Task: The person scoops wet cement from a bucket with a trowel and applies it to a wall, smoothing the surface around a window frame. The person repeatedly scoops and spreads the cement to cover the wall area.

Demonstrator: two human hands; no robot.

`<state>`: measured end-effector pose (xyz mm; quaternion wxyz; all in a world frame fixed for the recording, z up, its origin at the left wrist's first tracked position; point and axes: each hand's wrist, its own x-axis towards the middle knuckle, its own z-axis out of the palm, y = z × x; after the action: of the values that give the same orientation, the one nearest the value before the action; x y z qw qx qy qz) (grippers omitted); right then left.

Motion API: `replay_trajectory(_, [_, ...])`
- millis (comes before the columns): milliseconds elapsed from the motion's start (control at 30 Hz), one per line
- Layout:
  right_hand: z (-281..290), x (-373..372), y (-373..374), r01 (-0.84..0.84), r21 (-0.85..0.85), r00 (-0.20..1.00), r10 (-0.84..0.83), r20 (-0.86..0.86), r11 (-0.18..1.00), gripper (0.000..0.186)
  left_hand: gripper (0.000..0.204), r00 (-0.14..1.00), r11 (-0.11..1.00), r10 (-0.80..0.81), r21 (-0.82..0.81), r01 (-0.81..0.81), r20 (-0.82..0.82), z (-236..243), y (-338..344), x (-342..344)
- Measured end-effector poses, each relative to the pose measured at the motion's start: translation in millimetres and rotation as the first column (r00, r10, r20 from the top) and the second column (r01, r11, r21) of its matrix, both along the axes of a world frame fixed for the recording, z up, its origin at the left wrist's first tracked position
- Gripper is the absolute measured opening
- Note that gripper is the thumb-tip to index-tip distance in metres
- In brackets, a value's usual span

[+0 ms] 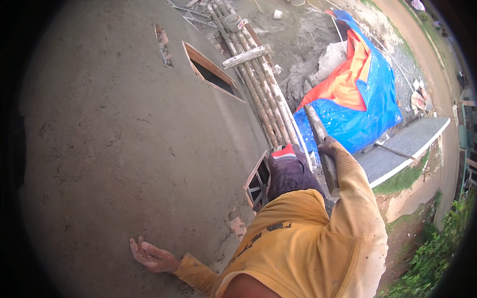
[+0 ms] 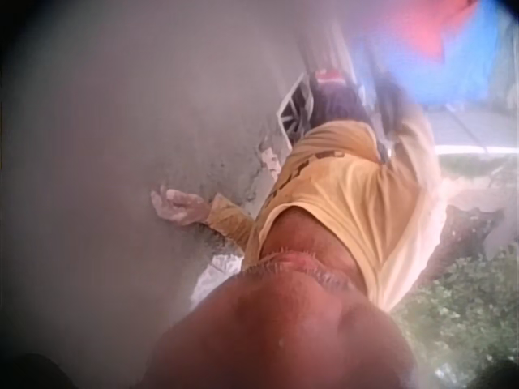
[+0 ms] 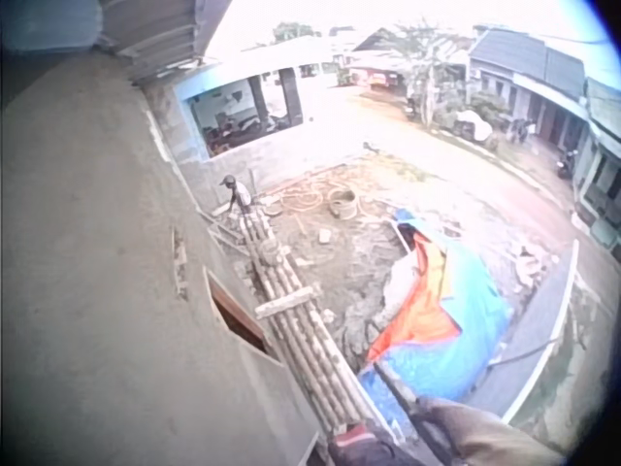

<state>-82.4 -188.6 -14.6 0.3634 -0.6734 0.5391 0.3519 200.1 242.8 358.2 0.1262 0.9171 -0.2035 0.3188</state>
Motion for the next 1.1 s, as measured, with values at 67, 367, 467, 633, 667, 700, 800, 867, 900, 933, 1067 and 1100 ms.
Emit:
replay_trajectory(67, [19.6,30.0,-23.7,-0.051,-0.031,0.998,0.051,0.030,0.998,0.072,0.033,1.000,1.000,-0.004,0.023,0.003,0.024,4.6,0.4,-0.2])
replay_trajectory(367, [40.6,103.9,-114.7,-0.100,-0.301,0.960,0.172,0.223,0.948,0.065,0.041,0.994,0.995,0.104,-0.011,-0.104,0.026,-4.4,2.3,-0.4])
replay_trajectory(467, [46.9,136.0,-150.9,-0.225,-0.275,0.951,0.272,0.149,0.935,0.068,0.037,0.996,0.997,0.076,-0.028,-0.075,0.053,-4.3,0.7,2.6])
replay_trajectory(633, [63.9,196.0,-215.8,0.038,-0.631,0.957,0.154,0.247,0.775,0.079,0.036,0.994,0.996,0.081,0.034,-0.084,0.080,-7.9,0.1,7.5])
replay_trajectory(667, [74.8,205.6,-210.2,0.044,-0.612,0.952,0.152,0.264,0.790,0.079,0.036,0.993,0.996,0.089,0.007,-0.090,0.083,-6.6,-4.0,5.2])
replay_trajectory(700, [84.6,211.3,-204.4,0.050,-0.594,0.948,0.148,0.281,0.803,0.079,0.036,0.992,0.995,0.096,-0.021,-0.095,0.085,-5.7,-5.8,3.5])
replay_trajectory(800, [68.5,189.1,-193.9,-0.069,-0.500,0.965,0.185,0.185,0.863,0.066,0.037,0.984,0.985,0.152,0.068,-0.158,0.095,-3.9,-3.3,3.7])
replay_trajectory(867, [56.4,162.3,-164.6,-0.091,-0.426,0.982,0.152,0.113,0.900,0.058,0.037,0.988,0.991,0.126,0.026,-0.128,0.084,-3.9,-3.5,3.9])
replay_trajectory(900, [48.7,144.2,-145.9,-0.097,-0.387,0.988,0.136,0.076,0.917,0.055,0.036,0.991,0.994,0.110,0.006,-0.111,0.080,-4.0,-3.6,4.2])
replay_trajectory(933, [37.4,122.7,-129.9,-0.098,-0.349,0.993,0.116,0.033,0.932,0.051,0.036,0.991,0.994,0.112,0.002,-0.112,0.079,-5.2,-2.6,5.0])
replay_trajectory(1067, [-13.0,41.6,-51.3,0.041,-0.249,0.994,-0.063,-0.084,0.968,0.037,0.042,0.988,0.991,0.130,-0.037,-0.127,0.080,-6.7,-4.2,5.9])
replay_trajectory(1100, [-21.7,25.9,-34.5,0.056,-0.204,0.989,-0.082,-0.121,0.977,0.032,0.045,0.986,0.989,0.143,-0.055,-0.138,0.085,-6.1,-5.3,5.4])
